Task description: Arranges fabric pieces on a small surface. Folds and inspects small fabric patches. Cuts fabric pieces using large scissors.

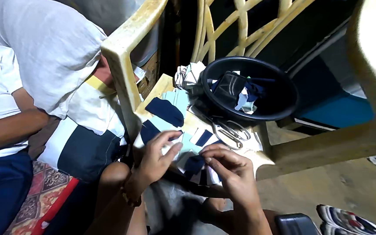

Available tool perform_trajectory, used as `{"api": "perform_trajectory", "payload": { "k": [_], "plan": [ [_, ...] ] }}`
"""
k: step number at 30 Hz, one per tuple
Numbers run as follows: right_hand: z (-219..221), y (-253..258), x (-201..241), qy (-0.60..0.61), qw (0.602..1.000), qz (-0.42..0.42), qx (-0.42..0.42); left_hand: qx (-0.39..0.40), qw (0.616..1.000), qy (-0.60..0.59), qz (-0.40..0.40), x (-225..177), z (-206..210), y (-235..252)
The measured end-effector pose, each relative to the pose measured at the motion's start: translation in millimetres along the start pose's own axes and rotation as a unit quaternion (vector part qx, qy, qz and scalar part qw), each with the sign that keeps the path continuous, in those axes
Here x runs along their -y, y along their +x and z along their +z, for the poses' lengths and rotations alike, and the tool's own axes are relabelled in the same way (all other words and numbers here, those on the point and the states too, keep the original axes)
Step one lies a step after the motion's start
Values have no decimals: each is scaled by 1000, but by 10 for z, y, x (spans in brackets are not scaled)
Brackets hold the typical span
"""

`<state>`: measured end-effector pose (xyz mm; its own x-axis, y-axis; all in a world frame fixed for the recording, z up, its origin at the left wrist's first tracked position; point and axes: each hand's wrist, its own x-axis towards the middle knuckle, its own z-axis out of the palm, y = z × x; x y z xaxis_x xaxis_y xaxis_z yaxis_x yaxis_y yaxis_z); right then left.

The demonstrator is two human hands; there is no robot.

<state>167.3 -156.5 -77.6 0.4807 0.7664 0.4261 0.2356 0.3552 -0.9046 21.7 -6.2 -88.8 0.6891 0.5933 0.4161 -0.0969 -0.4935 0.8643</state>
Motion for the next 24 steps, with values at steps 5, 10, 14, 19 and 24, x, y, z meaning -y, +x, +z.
{"api": "perform_trajectory", "payload": {
  "k": [5, 10, 14, 19, 24],
  "plan": [
    [93, -9, -42, 25, 995, 85, -52, 135, 939, -244, -202, -141, -21, -7],
    [90, 5, -71, -76, 992, 76, -67, 101, 944, -205, -238, -174, -31, 13],
    [56, -9, -215, -245, 968, 2, -47, 87, 964, -94, -234, -205, -10, 13],
    [75, -10, -291, -328, 944, -18, -29, 107, 971, 62, -206, -179, 14, -6],
    [81, -14, -337, -344, 939, -13, -21, 106, 962, 145, -208, -157, 41, -14]
  ]
}}
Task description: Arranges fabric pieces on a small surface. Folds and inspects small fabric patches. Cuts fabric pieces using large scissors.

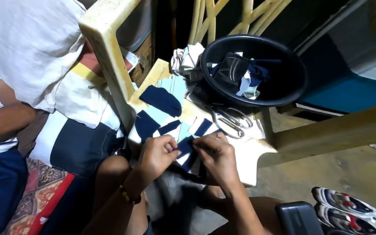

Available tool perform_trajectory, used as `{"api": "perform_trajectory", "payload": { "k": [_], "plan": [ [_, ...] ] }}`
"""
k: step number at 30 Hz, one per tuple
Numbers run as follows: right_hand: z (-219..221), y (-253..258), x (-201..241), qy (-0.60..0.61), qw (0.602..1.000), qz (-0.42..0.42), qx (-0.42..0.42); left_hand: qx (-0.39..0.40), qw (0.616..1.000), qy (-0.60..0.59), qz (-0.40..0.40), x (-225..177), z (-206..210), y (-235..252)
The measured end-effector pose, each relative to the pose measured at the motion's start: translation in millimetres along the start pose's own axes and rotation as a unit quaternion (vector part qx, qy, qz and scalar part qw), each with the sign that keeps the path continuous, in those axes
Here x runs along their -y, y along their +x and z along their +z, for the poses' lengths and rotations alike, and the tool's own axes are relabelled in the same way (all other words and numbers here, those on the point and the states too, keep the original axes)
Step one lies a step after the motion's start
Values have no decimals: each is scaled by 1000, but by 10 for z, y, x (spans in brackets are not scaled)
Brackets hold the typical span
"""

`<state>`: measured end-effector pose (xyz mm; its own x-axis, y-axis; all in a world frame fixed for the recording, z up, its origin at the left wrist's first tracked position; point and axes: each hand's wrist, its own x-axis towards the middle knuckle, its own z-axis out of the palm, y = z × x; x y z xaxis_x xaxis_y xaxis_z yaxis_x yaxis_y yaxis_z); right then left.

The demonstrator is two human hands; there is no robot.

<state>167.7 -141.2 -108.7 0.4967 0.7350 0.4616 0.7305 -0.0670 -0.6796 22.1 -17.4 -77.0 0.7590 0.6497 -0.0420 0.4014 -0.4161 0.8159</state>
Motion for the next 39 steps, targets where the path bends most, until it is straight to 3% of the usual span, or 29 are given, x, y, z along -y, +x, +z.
{"api": "perform_trajectory", "payload": {
  "k": [24, 33, 39],
  "plan": [
    [66, 12, -56, -21, 1000, 10, 8, -2, 999, -2, -47, -17, -16, 48],
    [62, 17, -41, -21, 1000, 12, 14, -42, 998, -22, -49, 18, -57, 48],
    [58, 14, -49, -20, 1000, 13, 14, -26, 999, -2, -37, 7, -88, 38]
  ]
}}
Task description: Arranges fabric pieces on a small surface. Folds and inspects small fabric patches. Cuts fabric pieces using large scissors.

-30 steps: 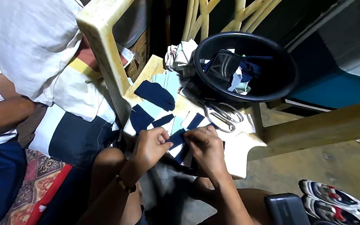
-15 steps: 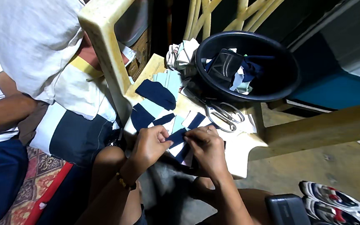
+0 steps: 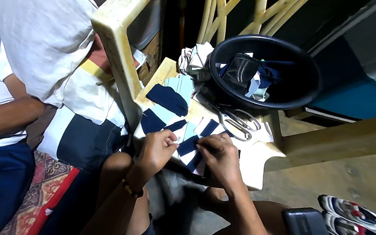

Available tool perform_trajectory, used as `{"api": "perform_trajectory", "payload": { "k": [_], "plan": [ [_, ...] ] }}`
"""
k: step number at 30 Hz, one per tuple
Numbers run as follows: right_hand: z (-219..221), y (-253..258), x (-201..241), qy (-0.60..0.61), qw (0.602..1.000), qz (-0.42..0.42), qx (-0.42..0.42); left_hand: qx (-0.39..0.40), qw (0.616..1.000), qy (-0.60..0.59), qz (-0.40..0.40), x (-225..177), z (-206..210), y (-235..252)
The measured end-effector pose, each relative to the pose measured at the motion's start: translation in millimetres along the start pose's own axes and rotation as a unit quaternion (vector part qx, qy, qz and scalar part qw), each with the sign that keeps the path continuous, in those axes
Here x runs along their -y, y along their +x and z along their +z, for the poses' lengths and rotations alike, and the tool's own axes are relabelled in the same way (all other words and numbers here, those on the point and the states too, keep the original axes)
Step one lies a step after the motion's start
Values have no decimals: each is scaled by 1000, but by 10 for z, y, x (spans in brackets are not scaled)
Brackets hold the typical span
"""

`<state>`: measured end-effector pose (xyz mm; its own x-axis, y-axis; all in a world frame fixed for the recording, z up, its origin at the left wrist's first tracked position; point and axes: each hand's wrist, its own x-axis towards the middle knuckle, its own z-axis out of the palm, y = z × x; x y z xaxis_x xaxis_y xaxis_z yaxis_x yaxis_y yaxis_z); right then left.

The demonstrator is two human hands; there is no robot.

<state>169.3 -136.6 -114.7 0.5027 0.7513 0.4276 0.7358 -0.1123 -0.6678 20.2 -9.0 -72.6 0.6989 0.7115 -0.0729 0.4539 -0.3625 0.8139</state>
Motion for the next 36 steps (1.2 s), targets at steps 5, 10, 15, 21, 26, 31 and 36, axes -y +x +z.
{"api": "perform_trajectory", "payload": {
  "k": [5, 10, 15, 21, 26, 31, 36],
  "plan": [
    [-4, -2, -9, 1, 1000, 3, 3, 3, 1000, 10, 14, 30, -10, 12],
    [-4, -2, -5, 1, 1000, 1, 1, 5, 1000, 12, 20, 38, -12, 17],
    [-2, 0, -10, -3, 1000, 0, 0, 7, 999, 30, 44, 57, -6, 19],
    [-4, -1, -4, -6, 1000, -2, -3, 23, 997, 45, 50, 61, -8, 28],
    [-9, 1, -1, 0, 1000, 2, -3, 41, 995, 82, 49, 58, 4, 44],
    [-9, 0, -4, 1, 1000, 9, -1, 51, 993, 100, 46, 43, 10, 46],
    [-3, 2, -8, 4, 1000, 4, -5, 65, 991, 111, 35, -7, -6, 36]
  ]
}}
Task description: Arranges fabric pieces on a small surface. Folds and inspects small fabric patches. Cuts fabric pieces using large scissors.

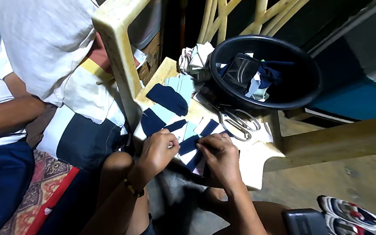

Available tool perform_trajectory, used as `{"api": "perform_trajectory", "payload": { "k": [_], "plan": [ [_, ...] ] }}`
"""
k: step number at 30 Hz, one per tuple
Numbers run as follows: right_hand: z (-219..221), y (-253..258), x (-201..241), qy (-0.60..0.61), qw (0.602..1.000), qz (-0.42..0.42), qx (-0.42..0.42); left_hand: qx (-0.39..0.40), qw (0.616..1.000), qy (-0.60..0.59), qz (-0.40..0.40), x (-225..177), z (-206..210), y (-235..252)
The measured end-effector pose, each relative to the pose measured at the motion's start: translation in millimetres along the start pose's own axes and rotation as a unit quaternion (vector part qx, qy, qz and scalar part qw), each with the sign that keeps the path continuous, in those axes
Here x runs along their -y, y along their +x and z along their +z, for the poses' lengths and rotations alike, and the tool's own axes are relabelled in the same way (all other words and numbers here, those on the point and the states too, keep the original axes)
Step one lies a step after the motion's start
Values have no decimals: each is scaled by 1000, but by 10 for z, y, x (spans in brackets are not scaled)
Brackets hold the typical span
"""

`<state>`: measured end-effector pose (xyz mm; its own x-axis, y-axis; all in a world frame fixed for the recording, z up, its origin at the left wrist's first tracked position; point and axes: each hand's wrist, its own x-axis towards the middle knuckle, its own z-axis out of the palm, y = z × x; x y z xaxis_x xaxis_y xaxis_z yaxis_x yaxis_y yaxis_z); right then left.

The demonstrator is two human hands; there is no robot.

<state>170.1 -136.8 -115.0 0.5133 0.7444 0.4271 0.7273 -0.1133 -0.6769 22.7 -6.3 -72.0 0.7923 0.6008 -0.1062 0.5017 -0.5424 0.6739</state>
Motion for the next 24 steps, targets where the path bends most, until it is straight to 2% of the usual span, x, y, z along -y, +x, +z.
{"api": "perform_trajectory", "payload": {
  "k": [13, 19, 24],
  "plan": [
    [-1, 10, 31, -28, 1000, -11, -3, -10, 1000, 11, -8, -26, 13, 0],
    [37, -14, 130, -22, 995, -90, -43, -16, 1000, -5, -6, 11, 17, 14],
    [194, -44, 128, -39, 994, -104, -1, -20, 1000, -8, -4, 15, 17, 17]
  ]
}}
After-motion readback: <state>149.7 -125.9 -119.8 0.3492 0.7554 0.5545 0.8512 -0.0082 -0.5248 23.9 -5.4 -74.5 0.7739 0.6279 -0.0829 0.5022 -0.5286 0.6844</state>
